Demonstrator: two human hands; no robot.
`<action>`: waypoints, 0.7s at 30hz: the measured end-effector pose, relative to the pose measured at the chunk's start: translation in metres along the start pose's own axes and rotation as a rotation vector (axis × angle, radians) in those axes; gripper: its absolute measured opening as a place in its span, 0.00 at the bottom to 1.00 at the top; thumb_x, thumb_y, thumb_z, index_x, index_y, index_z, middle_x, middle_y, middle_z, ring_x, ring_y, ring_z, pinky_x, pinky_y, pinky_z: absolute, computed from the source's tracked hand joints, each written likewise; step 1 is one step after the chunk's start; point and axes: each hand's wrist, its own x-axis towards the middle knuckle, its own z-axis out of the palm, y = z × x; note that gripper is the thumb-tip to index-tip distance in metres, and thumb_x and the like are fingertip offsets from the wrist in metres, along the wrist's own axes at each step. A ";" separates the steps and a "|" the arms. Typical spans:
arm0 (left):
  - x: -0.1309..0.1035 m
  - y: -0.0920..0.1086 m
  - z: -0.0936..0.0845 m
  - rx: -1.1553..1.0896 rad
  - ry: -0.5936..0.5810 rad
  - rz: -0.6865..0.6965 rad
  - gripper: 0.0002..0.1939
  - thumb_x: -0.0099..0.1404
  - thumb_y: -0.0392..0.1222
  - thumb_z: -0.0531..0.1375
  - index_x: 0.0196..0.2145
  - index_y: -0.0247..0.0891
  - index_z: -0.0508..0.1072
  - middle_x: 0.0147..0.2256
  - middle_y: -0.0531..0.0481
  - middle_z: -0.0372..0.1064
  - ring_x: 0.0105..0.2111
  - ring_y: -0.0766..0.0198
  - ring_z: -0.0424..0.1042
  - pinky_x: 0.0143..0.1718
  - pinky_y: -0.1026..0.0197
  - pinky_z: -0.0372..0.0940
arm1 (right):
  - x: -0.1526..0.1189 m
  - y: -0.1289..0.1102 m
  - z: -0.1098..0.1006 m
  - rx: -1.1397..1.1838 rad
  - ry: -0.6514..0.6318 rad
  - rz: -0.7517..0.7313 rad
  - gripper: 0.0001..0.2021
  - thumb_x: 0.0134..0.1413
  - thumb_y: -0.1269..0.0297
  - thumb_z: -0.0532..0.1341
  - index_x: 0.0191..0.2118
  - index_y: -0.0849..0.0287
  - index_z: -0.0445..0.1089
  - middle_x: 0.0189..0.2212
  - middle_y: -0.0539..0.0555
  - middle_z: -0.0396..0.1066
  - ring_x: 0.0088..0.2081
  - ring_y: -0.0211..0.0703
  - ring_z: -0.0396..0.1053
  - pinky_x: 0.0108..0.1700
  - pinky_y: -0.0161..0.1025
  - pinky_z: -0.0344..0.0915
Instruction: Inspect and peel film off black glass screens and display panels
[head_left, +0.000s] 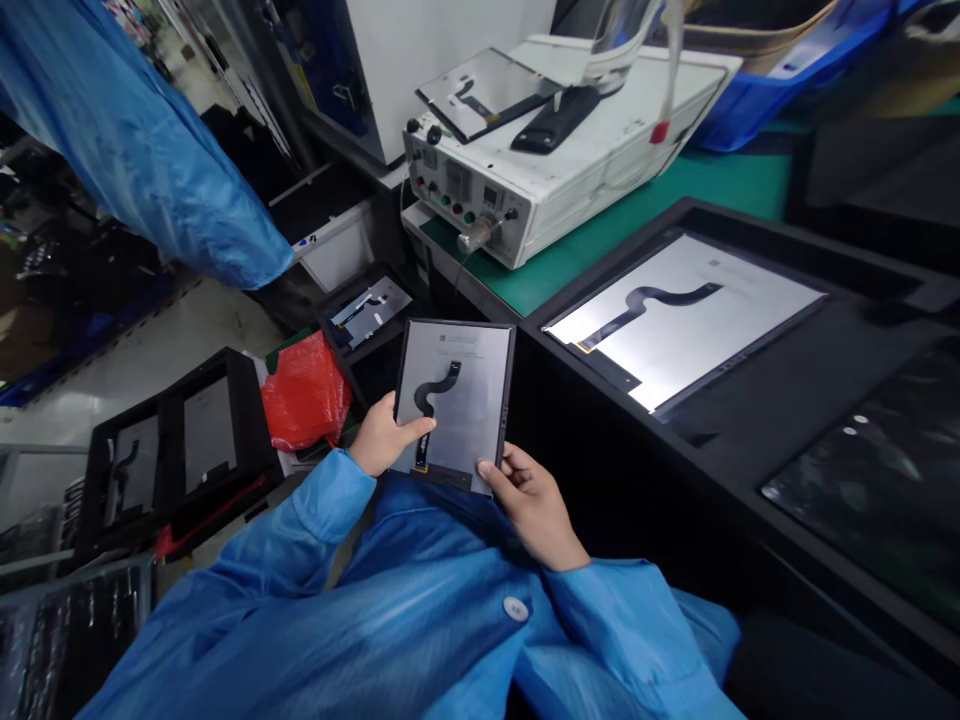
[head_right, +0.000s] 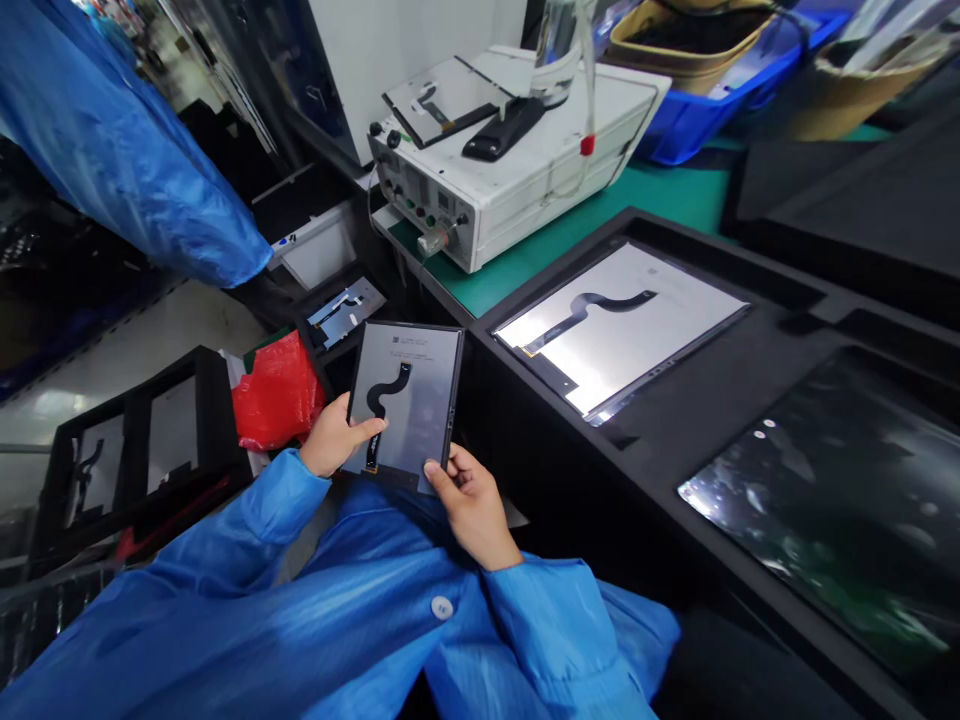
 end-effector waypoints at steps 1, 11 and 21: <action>0.000 -0.002 0.001 -0.040 0.002 0.002 0.28 0.53 0.49 0.73 0.47 0.34 0.73 0.46 0.41 0.77 0.48 0.49 0.75 0.53 0.49 0.68 | 0.000 0.000 0.000 0.014 0.006 0.004 0.23 0.47 0.44 0.71 0.43 0.55 0.76 0.31 0.52 0.78 0.32 0.43 0.75 0.42 0.39 0.72; -0.017 -0.011 0.000 -0.498 -0.158 -0.219 0.40 0.42 0.43 0.78 0.52 0.37 0.70 0.46 0.44 0.76 0.48 0.49 0.74 0.54 0.49 0.65 | 0.000 -0.004 0.003 0.000 0.088 0.037 0.22 0.43 0.45 0.73 0.39 0.57 0.77 0.18 0.44 0.63 0.18 0.34 0.55 0.24 0.33 0.63; -0.024 -0.017 -0.003 -0.291 -0.191 -0.068 0.49 0.49 0.41 0.74 0.64 0.35 0.58 0.57 0.39 0.69 0.56 0.48 0.68 0.59 0.50 0.61 | 0.001 -0.013 0.009 0.011 0.153 0.091 0.26 0.34 0.43 0.75 0.37 0.57 0.78 0.21 0.48 0.71 0.25 0.40 0.67 0.32 0.38 0.70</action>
